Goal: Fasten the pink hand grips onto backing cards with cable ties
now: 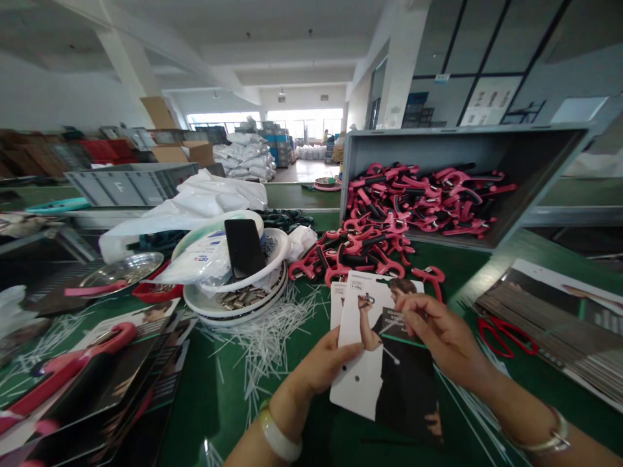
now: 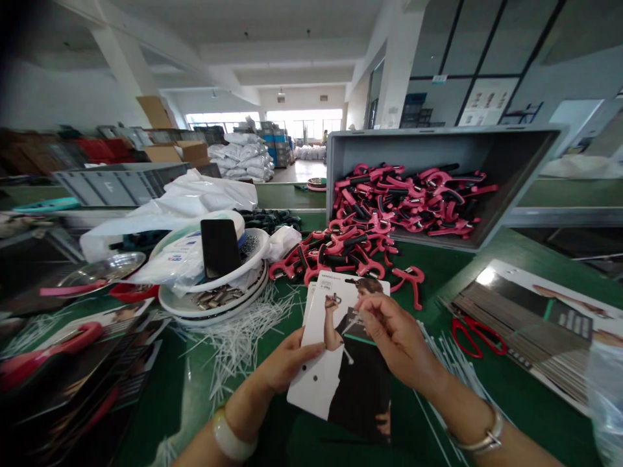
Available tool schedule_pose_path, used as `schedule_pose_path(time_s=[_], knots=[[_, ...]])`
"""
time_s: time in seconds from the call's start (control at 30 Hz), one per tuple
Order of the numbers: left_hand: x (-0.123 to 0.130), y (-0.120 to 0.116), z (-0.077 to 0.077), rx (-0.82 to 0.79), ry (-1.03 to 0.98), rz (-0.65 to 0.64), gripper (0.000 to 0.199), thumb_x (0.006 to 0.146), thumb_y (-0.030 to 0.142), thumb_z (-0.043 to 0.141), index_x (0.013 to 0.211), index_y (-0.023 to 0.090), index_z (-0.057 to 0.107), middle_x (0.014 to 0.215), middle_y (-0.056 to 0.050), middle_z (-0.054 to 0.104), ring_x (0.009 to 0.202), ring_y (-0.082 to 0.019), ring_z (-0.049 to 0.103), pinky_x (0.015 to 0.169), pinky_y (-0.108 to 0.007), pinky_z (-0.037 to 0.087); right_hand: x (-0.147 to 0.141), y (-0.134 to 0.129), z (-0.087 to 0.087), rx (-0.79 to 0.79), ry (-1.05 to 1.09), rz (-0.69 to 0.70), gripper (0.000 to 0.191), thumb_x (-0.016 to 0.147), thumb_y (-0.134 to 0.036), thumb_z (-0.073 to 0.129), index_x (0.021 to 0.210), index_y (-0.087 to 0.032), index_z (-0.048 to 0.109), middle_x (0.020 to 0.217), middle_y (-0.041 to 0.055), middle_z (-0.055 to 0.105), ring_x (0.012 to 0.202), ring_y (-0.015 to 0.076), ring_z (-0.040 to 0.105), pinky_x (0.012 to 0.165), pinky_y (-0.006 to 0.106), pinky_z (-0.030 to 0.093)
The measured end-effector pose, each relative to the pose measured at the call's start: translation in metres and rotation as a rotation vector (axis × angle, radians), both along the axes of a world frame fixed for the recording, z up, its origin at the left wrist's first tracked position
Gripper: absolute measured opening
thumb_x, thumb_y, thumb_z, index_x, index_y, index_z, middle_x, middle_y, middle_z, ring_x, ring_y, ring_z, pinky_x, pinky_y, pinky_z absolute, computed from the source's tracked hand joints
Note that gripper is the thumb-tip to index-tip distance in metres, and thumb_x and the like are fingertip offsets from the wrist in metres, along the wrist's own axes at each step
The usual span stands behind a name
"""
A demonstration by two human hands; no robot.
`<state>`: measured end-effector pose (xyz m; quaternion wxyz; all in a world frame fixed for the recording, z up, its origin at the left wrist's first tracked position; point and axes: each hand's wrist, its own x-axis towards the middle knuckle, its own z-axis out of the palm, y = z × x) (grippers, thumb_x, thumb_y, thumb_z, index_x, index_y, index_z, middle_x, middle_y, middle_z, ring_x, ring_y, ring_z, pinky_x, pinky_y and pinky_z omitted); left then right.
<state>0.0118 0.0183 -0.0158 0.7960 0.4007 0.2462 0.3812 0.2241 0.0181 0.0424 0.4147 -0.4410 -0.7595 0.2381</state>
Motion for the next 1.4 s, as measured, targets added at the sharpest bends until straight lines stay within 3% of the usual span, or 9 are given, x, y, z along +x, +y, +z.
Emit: schedule_pose_path(time_s=[0.13,0.33,0.5,0.63,0.77,0.93,1.07,1.27,1.4], knots=[[0.000,0.000,0.000,-0.013,-0.040,0.026,0.047,0.064,0.036,0.076,0.102,0.011,0.062,0.078,-0.005,0.063,0.061,-0.012,0.057,0.058,-0.022,0.042,0.009,-0.011,-0.003,0.192,-0.241,-0.101,0.017,0.089,-0.021,0.042,0.104,-0.021,0.051,0.100,0.0054,0.058,0.080,0.0132,0.058,0.065,0.023,0.047],[0.001,-0.001,-0.008,-0.013,-0.020,0.099,0.042,0.067,0.033,0.074,0.103,0.015,0.059,0.077,-0.003,0.064,0.061,-0.012,0.058,0.059,-0.023,0.044,-0.011,-0.027,-0.005,0.613,-0.721,-0.006,0.022,0.082,-0.023,0.053,0.102,-0.019,0.059,0.095,0.0095,0.064,0.081,0.0229,0.059,0.060,0.032,0.049],[0.003,-0.003,-0.010,0.000,0.020,0.146,0.041,0.065,0.032,0.075,0.098,0.014,0.059,0.078,-0.003,0.065,0.064,-0.014,0.059,0.062,-0.025,0.044,-0.026,-0.022,-0.014,0.702,-0.732,0.022,0.028,0.080,-0.006,0.046,0.096,-0.019,0.065,0.086,0.0075,0.068,0.076,0.0204,0.060,0.058,0.030,0.048],[0.002,0.000,-0.006,-0.008,0.028,0.203,0.041,0.066,0.033,0.074,0.100,0.014,0.060,0.080,-0.004,0.066,0.065,-0.014,0.059,0.064,-0.026,0.044,-0.017,-0.017,-0.009,0.540,-0.582,0.105,0.020,0.084,-0.020,0.051,0.099,-0.020,0.064,0.096,0.0064,0.069,0.087,0.0195,0.061,0.071,0.031,0.051],[-0.006,0.011,-0.003,-0.061,0.058,0.395,0.063,0.061,0.031,0.077,0.117,0.017,0.052,0.093,-0.007,0.068,0.072,-0.019,0.062,0.066,-0.028,0.046,0.030,0.001,-0.006,0.303,-0.487,-0.278,0.025,0.087,-0.032,0.046,0.101,-0.019,0.062,0.093,0.0074,0.068,0.080,0.0188,0.063,0.072,0.033,0.049],[-0.013,0.024,-0.009,-0.057,0.183,0.407,0.076,0.058,0.026,0.078,0.125,0.017,0.043,0.100,-0.008,0.068,0.079,-0.022,0.064,0.070,-0.030,0.048,0.080,0.017,-0.033,-0.306,-0.883,-0.382,0.025,0.079,-0.039,0.051,0.069,-0.020,0.064,0.074,0.0063,0.066,0.069,0.0233,0.062,0.056,0.031,0.039],[-0.015,0.026,-0.014,0.001,0.336,0.437,0.069,0.057,0.023,0.078,0.119,0.013,0.048,0.101,-0.011,0.067,0.079,-0.021,0.064,0.070,-0.029,0.048,0.079,0.017,-0.058,-0.350,-0.826,-0.402,0.019,0.078,-0.027,0.047,0.068,-0.019,0.060,0.071,0.0066,0.065,0.068,0.0220,0.060,0.055,0.029,0.034],[-0.023,0.025,-0.016,0.003,0.325,0.371,0.064,0.060,0.021,0.076,0.119,0.014,0.052,0.105,-0.010,0.066,0.081,-0.021,0.064,0.070,-0.029,0.048,0.087,0.022,-0.062,-0.396,-0.690,-0.357,0.017,0.076,-0.020,0.045,0.068,-0.017,0.060,0.067,0.0035,0.065,0.064,0.0163,0.059,0.056,0.026,0.039],[-0.023,0.026,-0.019,-0.021,0.331,0.403,0.058,0.059,0.022,0.076,0.113,0.013,0.056,0.097,-0.009,0.068,0.075,-0.019,0.064,0.067,-0.029,0.048,0.102,0.023,-0.060,-0.454,-0.288,-0.335,0.016,0.070,-0.031,0.055,0.069,-0.016,0.062,0.065,0.0029,0.066,0.063,0.0167,0.061,0.058,0.027,0.044]])
